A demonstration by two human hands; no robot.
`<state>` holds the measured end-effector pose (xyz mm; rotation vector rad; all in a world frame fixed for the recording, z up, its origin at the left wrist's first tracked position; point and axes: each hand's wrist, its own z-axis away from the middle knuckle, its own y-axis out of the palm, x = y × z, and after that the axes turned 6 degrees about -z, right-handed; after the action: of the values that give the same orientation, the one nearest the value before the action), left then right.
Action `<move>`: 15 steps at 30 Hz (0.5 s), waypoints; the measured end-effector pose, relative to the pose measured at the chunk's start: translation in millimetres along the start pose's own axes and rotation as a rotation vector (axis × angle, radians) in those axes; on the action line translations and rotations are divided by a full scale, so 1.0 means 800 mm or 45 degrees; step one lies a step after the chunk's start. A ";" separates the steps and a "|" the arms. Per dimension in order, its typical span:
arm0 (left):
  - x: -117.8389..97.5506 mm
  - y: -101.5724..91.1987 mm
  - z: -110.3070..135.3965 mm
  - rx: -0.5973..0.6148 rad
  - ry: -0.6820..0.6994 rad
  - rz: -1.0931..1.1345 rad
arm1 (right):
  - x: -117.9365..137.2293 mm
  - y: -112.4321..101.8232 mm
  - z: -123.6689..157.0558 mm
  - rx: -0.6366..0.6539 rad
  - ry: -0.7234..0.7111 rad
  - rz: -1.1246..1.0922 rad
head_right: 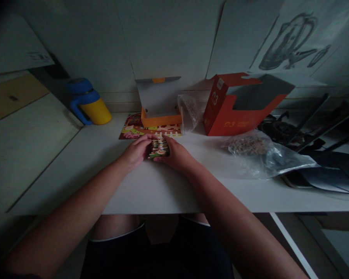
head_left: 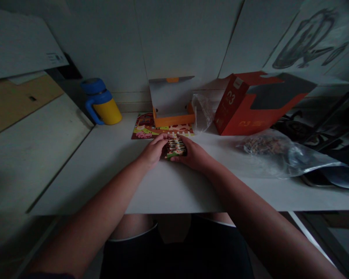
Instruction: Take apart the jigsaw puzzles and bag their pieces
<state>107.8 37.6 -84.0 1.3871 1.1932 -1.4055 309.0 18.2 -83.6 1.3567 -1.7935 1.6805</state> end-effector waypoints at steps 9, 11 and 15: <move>0.010 0.025 0.005 0.022 0.189 -0.202 | 0.005 0.006 0.005 0.082 -0.059 0.010; 0.010 0.024 0.005 0.017 0.201 -0.229 | 0.007 0.005 0.007 0.107 -0.087 0.004; 0.008 0.023 0.005 0.034 0.204 -0.277 | 0.011 -0.003 0.006 0.059 -0.061 0.057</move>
<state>124.2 30.1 -92.3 1.4450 1.4705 -1.4848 308.5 10.8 -76.3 1.3969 -1.8347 1.7364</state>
